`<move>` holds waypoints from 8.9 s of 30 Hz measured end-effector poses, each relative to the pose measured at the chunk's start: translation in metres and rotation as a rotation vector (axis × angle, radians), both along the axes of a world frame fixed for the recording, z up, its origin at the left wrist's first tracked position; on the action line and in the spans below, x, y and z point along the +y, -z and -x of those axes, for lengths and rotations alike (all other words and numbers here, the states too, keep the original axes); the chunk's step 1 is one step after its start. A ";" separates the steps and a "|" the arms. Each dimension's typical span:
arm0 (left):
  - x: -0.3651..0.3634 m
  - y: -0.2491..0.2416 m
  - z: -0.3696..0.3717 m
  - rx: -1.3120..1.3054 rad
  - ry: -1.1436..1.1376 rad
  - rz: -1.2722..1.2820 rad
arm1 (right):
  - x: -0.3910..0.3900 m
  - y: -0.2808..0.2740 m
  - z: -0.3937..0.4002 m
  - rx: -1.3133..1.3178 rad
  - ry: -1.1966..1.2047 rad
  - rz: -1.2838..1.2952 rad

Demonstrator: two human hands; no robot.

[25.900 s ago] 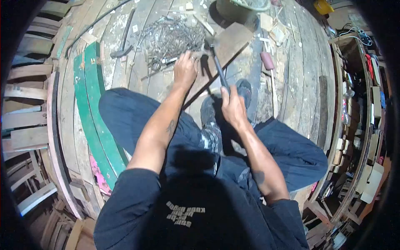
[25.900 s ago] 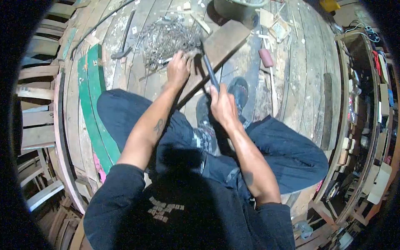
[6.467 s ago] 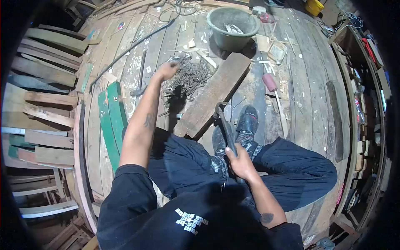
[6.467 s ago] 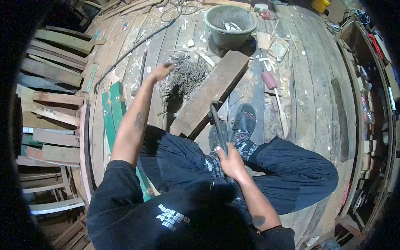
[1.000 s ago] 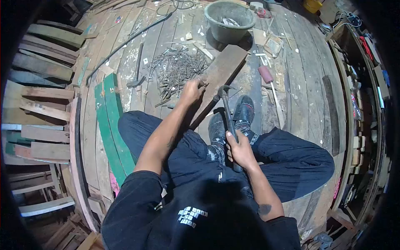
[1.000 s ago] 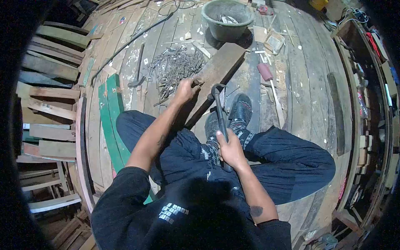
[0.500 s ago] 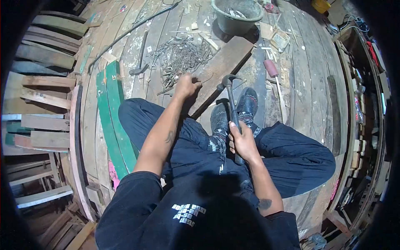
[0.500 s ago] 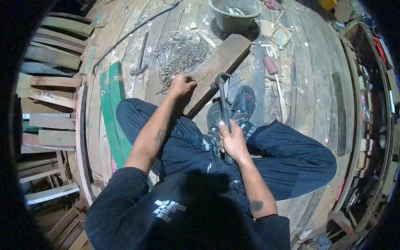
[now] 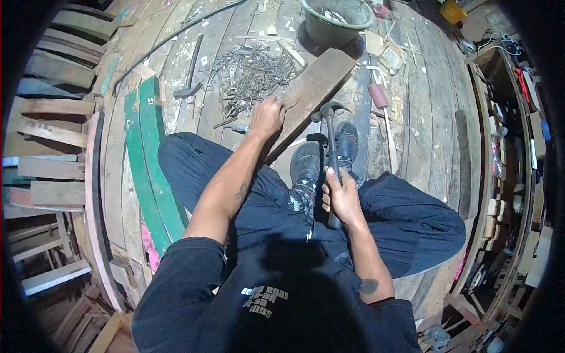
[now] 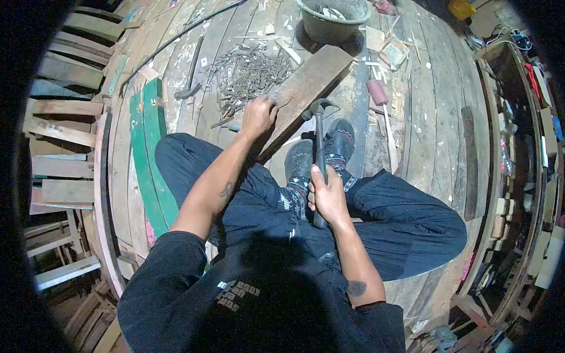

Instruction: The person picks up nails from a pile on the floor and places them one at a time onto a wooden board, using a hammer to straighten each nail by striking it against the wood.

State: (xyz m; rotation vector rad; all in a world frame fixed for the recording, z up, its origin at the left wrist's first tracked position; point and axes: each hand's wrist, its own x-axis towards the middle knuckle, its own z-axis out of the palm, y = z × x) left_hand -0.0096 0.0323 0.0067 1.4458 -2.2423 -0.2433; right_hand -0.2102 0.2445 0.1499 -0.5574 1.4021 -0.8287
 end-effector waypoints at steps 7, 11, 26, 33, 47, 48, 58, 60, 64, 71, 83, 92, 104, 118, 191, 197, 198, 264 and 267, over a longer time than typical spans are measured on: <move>0.000 0.011 0.002 -0.044 0.039 0.140 | 0.000 0.001 -0.002 0.002 -0.003 -0.011; 0.002 0.007 0.003 -0.025 0.020 0.129 | -0.001 0.001 -0.003 0.021 -0.006 -0.007; -0.002 -0.007 0.006 -0.173 0.016 -0.130 | -0.001 0.003 -0.004 0.034 -0.003 -0.015; 0.001 0.006 0.005 -0.057 0.036 -0.048 | -0.002 0.002 -0.005 0.012 0.004 -0.017; 0.010 0.010 0.007 -0.074 0.040 0.195 | -0.031 -0.030 0.009 0.526 -0.182 0.489; 0.011 0.011 0.007 -0.089 0.048 0.197 | -0.037 -0.038 0.008 0.562 -0.194 0.506; 0.009 0.012 0.006 -0.095 0.068 0.218 | -0.032 0.017 0.001 0.786 -0.275 0.383; 0.011 0.010 0.005 -0.081 0.082 0.205 | -0.027 0.032 0.005 0.809 -0.301 0.323; 0.004 0.015 0.007 -0.078 0.074 0.216 | -0.031 0.035 0.008 0.854 -0.334 0.303; 0.004 0.019 0.005 -0.086 0.095 0.181 | -0.035 0.023 -0.012 0.825 -0.236 0.501; 0.003 0.012 0.004 -0.113 0.114 0.096 | -0.032 0.022 -0.014 0.865 -0.269 0.484; 0.006 0.019 0.003 -0.032 0.116 0.131 | -0.026 0.035 -0.012 0.919 -0.391 0.299; 0.003 0.016 0.001 0.075 0.095 0.090 | -0.037 0.029 -0.009 0.869 -0.227 0.557; 0.002 0.008 0.004 0.051 0.016 0.052 | -0.035 0.027 -0.002 0.806 -0.187 0.417; 0.000 0.012 0.009 0.098 -0.012 -0.026 | -0.048 0.059 -0.014 0.991 -0.344 0.455; 0.003 0.020 0.008 0.114 -0.029 -0.009 | -0.051 0.035 -0.018 0.861 -0.204 0.430; -0.003 0.017 0.006 0.110 -0.029 0.006 | -0.051 0.034 -0.018 0.860 -0.197 0.442; -0.037 0.014 -0.010 0.303 -0.243 -0.683 | -0.056 0.049 -0.009 0.889 -0.305 0.361; -0.036 0.011 -0.010 0.294 -0.239 -0.683 | -0.058 0.053 -0.007 0.958 -0.391 0.220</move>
